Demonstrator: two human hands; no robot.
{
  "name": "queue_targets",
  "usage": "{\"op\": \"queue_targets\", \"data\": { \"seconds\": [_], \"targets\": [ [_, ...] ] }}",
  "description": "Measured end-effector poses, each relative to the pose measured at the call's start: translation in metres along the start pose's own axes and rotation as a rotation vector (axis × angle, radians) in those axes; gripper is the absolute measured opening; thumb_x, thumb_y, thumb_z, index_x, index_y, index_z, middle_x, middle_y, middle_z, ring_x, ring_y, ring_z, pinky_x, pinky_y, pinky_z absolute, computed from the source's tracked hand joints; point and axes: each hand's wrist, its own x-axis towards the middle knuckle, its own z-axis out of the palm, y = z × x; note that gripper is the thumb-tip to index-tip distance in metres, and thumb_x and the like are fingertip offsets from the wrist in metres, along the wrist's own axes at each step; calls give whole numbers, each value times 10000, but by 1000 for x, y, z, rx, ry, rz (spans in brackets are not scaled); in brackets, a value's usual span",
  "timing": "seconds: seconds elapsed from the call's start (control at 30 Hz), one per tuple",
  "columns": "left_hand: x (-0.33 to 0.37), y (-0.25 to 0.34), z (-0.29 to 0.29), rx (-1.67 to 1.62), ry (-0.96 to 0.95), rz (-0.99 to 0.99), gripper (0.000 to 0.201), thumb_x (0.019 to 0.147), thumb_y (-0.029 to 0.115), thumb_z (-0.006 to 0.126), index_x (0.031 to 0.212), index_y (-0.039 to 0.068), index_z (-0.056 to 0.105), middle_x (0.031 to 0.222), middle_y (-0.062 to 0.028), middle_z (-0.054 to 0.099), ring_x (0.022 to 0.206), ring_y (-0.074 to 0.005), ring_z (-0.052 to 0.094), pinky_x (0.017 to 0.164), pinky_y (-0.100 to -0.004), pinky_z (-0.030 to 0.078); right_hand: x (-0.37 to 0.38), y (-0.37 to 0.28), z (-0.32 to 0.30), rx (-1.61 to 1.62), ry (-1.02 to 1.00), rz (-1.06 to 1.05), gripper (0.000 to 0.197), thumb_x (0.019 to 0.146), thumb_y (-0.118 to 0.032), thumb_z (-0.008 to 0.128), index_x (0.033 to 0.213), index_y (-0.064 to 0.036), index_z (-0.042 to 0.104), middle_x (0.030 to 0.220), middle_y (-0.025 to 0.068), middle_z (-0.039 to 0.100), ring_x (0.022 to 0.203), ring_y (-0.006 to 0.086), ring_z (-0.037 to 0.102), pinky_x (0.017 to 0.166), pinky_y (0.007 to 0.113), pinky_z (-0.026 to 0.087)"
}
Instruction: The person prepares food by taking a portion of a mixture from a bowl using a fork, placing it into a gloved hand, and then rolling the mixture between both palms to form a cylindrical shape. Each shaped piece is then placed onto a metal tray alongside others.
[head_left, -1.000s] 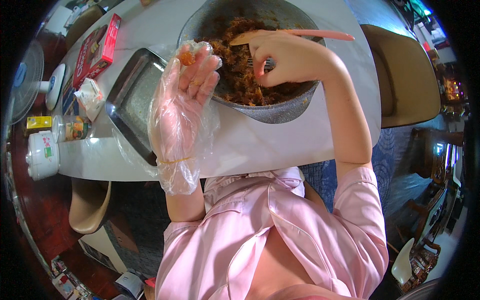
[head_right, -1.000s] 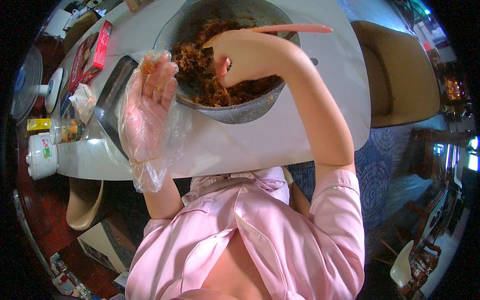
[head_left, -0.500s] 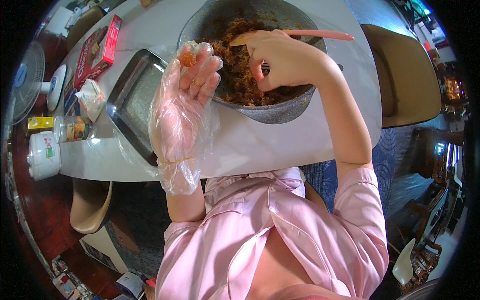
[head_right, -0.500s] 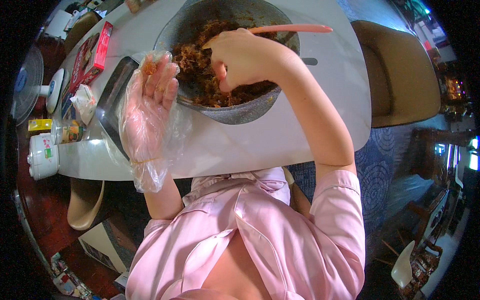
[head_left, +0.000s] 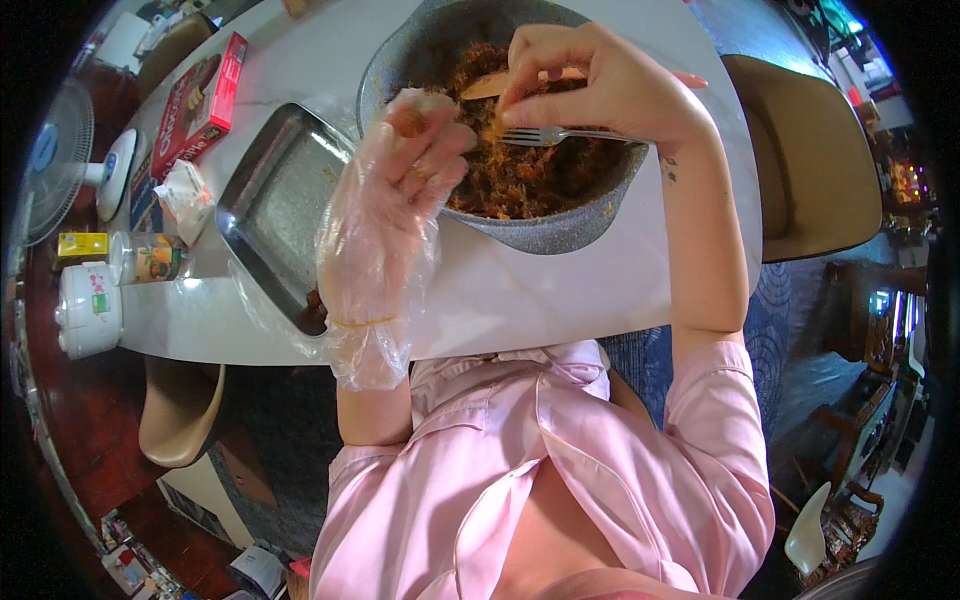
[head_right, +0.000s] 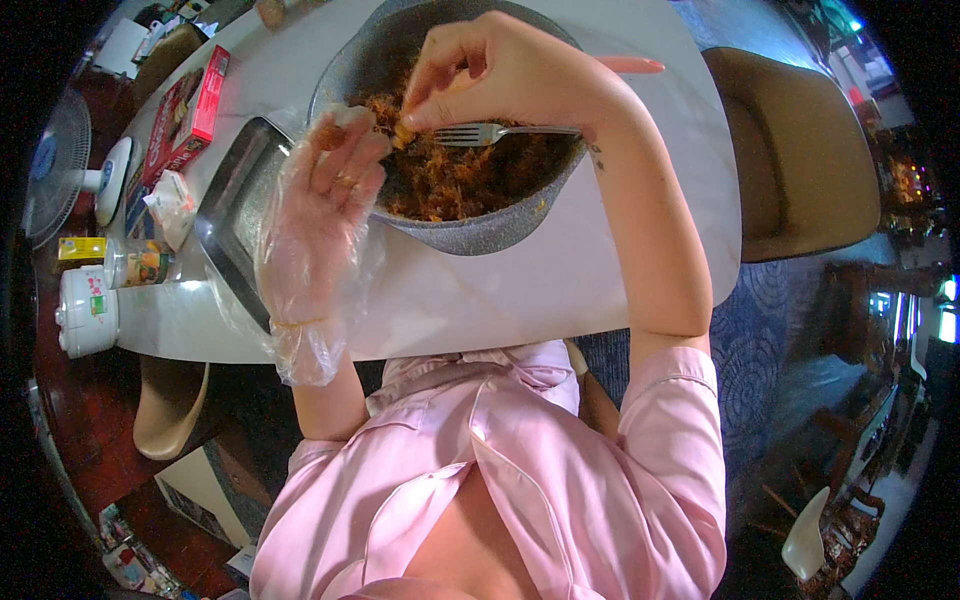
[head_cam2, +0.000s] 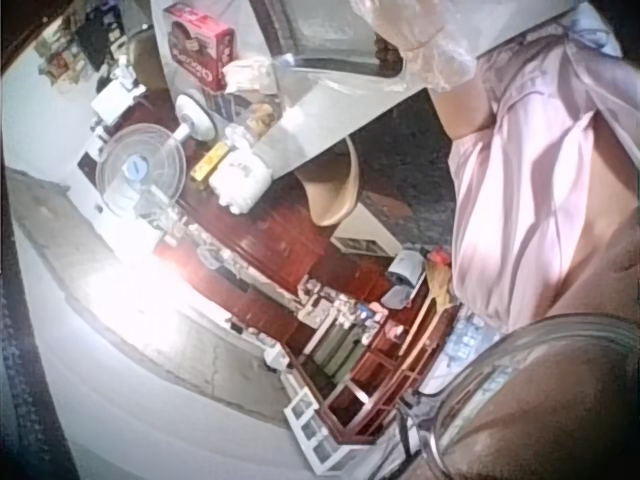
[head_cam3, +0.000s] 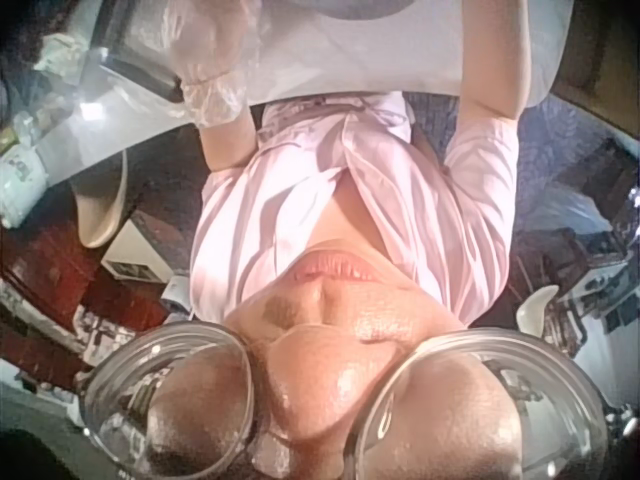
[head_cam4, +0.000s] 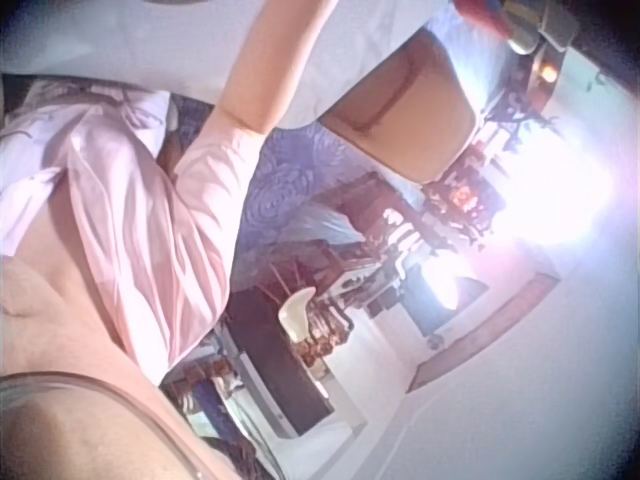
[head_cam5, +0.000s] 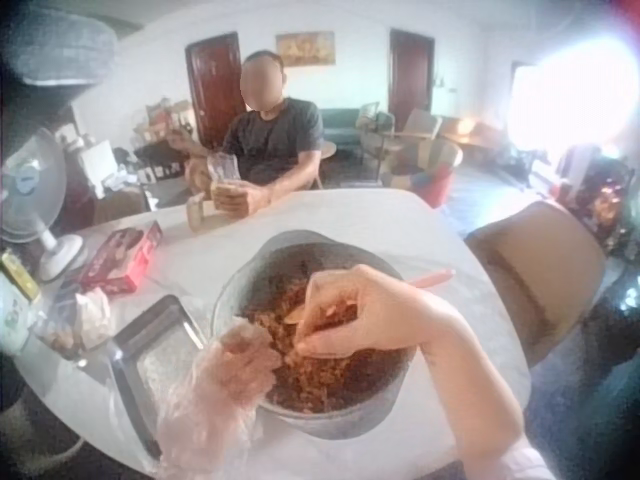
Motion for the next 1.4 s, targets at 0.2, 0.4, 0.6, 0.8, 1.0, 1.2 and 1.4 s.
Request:
{"op": "queue_targets", "data": {
  "seconds": [0.2,0.4,0.6,0.8,1.0,1.2,1.4],
  "targets": [
    [-1,-7,12,83,-61,-49,480,1053,257,455,1417,-53,416,1348,-261,549,1199,-367,594,986,-420,528,9,-14,12,30,93,21,270,837,-275,751,1023,-80,738,1120,94,609,1097,217,542,959,353,409],
    [-1,-12,13,191,-58,-39,468,1028,268,525,1347,-74,496,1234,-257,618,1113,-340,648,925,-393,554,7,-12,24,73,191,-51,186,818,-221,768,949,-93,735,845,-36,630,830,94,547,785,248,410],
    [-1,-11,14,115,-73,-39,484,1025,277,533,1324,-102,494,1193,-259,643,1078,-327,674,920,-389,564,8,-13,23,134,189,-81,189,783,-239,787,917,-106,786,922,56,673,902,175,606,802,299,477],
    [1,-16,6,26,-100,-15,554,1053,338,432,1384,-106,405,1306,-301,563,1110,-364,649,962,-432,544,5,-23,30,-286,354,-366,192,747,-258,763,900,-152,808,1144,94,657,1119,274,562,1014,394,387],
    [1,-12,13,3,-141,-38,547,1045,361,459,1379,-72,445,1293,-274,585,1098,-310,661,943,-397,554,3,-26,31,-456,386,-391,235,719,-285,750,922,-180,805,1266,88,624,1278,295,484,1138,475,259],
    [3,-12,16,113,-53,-9,526,1041,364,477,1349,-63,487,1257,-248,618,1100,-277,664,912,-390,570,3,-30,31,-471,435,-409,238,695,-259,760,915,-178,802,1301,89,605,1299,306,471,1136,453,283],
    [3,-8,21,-70,-76,-74,518,1050,363,456,1349,-59,479,1223,-241,634,1100,-298,662,923,-414,571,9,-18,25,-340,391,-389,255,684,-250,800,912,-135,801,1282,89,616,1274,305,487,1113,428,319]
  ]
}}
